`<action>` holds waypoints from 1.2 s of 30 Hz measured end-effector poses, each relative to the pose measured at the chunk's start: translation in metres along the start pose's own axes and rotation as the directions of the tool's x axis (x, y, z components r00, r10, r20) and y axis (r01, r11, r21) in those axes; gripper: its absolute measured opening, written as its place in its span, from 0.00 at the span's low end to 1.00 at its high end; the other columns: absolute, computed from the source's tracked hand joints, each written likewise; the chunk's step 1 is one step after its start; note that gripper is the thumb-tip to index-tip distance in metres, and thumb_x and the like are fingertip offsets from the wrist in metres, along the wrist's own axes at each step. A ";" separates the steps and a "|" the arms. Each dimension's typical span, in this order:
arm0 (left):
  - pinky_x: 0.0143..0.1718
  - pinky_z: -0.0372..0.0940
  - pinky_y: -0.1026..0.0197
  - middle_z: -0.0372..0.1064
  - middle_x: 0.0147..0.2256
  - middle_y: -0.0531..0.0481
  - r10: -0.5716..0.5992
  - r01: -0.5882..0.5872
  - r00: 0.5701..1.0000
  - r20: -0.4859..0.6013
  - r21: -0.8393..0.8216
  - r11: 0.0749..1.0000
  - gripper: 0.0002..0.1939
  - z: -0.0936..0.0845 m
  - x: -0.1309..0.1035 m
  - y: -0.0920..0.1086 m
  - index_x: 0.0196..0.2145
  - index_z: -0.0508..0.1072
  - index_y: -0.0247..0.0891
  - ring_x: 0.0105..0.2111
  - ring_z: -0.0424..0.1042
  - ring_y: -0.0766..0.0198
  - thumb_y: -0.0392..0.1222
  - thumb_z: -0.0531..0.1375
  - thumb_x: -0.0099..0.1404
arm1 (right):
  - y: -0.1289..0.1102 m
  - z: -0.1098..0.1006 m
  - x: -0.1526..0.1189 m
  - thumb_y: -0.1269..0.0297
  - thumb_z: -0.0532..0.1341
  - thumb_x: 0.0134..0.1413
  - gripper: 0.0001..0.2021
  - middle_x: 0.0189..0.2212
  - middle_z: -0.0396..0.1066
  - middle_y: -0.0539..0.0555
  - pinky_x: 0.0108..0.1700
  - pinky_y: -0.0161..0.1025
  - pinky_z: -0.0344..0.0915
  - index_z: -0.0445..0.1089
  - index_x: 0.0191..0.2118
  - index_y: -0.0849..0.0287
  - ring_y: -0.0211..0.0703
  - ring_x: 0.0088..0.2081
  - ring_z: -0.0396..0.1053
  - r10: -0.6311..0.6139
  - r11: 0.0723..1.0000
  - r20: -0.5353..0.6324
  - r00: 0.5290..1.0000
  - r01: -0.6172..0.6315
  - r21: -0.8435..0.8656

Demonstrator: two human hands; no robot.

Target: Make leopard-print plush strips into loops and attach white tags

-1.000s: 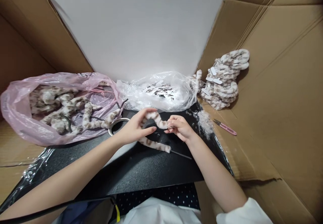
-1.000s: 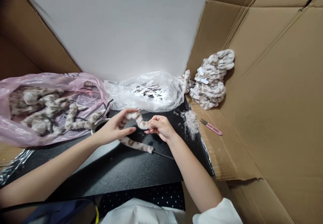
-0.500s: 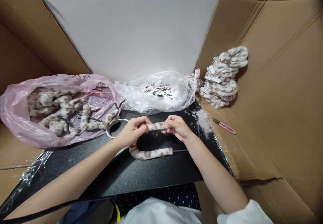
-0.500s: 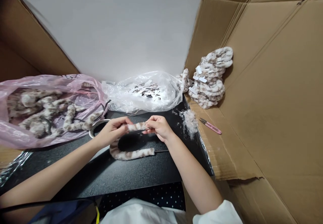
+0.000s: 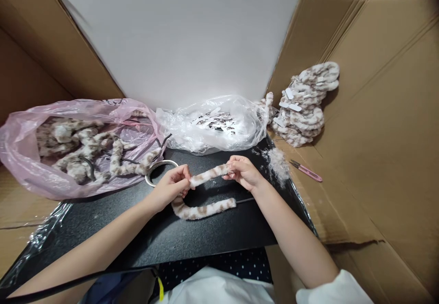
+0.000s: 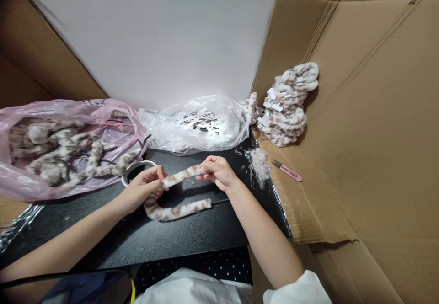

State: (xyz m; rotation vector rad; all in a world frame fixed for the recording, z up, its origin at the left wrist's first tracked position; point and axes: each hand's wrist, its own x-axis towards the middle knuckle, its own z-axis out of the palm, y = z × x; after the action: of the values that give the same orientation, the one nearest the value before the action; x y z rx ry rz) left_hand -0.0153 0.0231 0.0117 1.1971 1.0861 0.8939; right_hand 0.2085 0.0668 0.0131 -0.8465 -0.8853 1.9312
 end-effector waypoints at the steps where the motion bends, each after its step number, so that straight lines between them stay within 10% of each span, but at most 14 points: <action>1: 0.17 0.56 0.72 0.67 0.19 0.58 -0.018 0.018 1.000 0.000 0.005 1.000 0.08 -0.001 -0.001 0.000 0.24 0.60 0.37 0.16 0.58 0.74 0.37 0.59 0.52 | 0.000 0.000 0.000 0.70 0.69 0.29 0.13 0.11 0.64 0.42 0.25 0.32 0.73 0.62 0.17 0.60 0.26 0.13 0.57 0.001 1.000 0.009 1.000 -0.001 0.008; 9: 0.23 0.61 0.68 0.66 0.23 0.56 -0.049 0.034 0.989 0.139 0.109 0.993 0.08 -0.009 -0.013 -0.002 0.25 0.62 0.37 0.21 0.63 0.71 0.38 0.60 0.54 | -0.001 -0.001 0.000 0.70 0.70 0.29 0.13 0.12 0.65 0.41 0.26 0.32 0.73 0.62 0.17 0.60 0.26 0.13 0.57 0.013 0.998 0.045 0.999 -0.016 0.060; 15: 0.48 0.64 0.59 0.70 0.45 0.46 0.085 -0.177 0.959 0.270 0.336 0.925 0.14 0.004 -0.004 0.033 0.45 0.70 0.39 0.46 0.69 0.57 0.41 0.57 0.61 | 0.005 0.004 -0.002 0.71 0.69 0.30 0.11 0.13 0.67 0.43 0.25 0.32 0.73 0.65 0.19 0.61 0.27 0.14 0.60 0.052 0.999 0.110 0.993 -0.051 -0.007; 21: 0.25 0.59 0.65 0.55 0.21 0.57 -0.017 -0.064 0.953 0.301 0.257 0.964 0.18 0.027 0.009 0.024 0.25 0.61 0.38 0.22 0.57 0.68 0.52 0.51 0.68 | 0.003 0.000 -0.001 0.70 0.70 0.29 0.12 0.12 0.66 0.43 0.24 0.31 0.73 0.64 0.18 0.61 0.26 0.13 0.58 0.032 0.999 0.054 0.998 -0.032 0.008; 27: 0.21 0.46 0.67 0.47 0.22 0.59 -0.085 0.037 0.949 0.302 0.159 0.987 0.17 0.002 -0.010 -0.007 0.28 0.58 0.38 0.20 0.46 0.70 0.52 0.47 0.69 | -0.006 -0.003 -0.004 0.70 0.71 0.29 0.14 0.14 0.65 0.42 0.25 0.31 0.73 0.63 0.18 0.60 0.25 0.14 0.56 0.015 0.998 0.049 0.999 -0.018 0.061; 36: 0.29 0.54 0.66 0.54 0.25 0.56 -0.051 -0.048 0.966 0.252 0.370 0.928 0.19 -0.012 -0.040 -0.009 0.27 0.61 0.37 0.26 0.53 0.67 0.51 0.44 0.70 | -0.013 -0.014 -0.005 0.69 0.72 0.29 0.15 0.12 0.61 0.41 0.25 0.29 0.73 0.61 0.18 0.59 0.25 0.13 0.55 0.005 0.996 0.078 0.997 -0.012 0.085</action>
State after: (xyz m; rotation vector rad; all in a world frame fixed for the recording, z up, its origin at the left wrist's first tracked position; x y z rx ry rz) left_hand -0.0379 -0.0128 0.0094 1.5802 1.0705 0.5188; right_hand 0.2269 0.0715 0.0172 -0.7304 -0.8391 2.0062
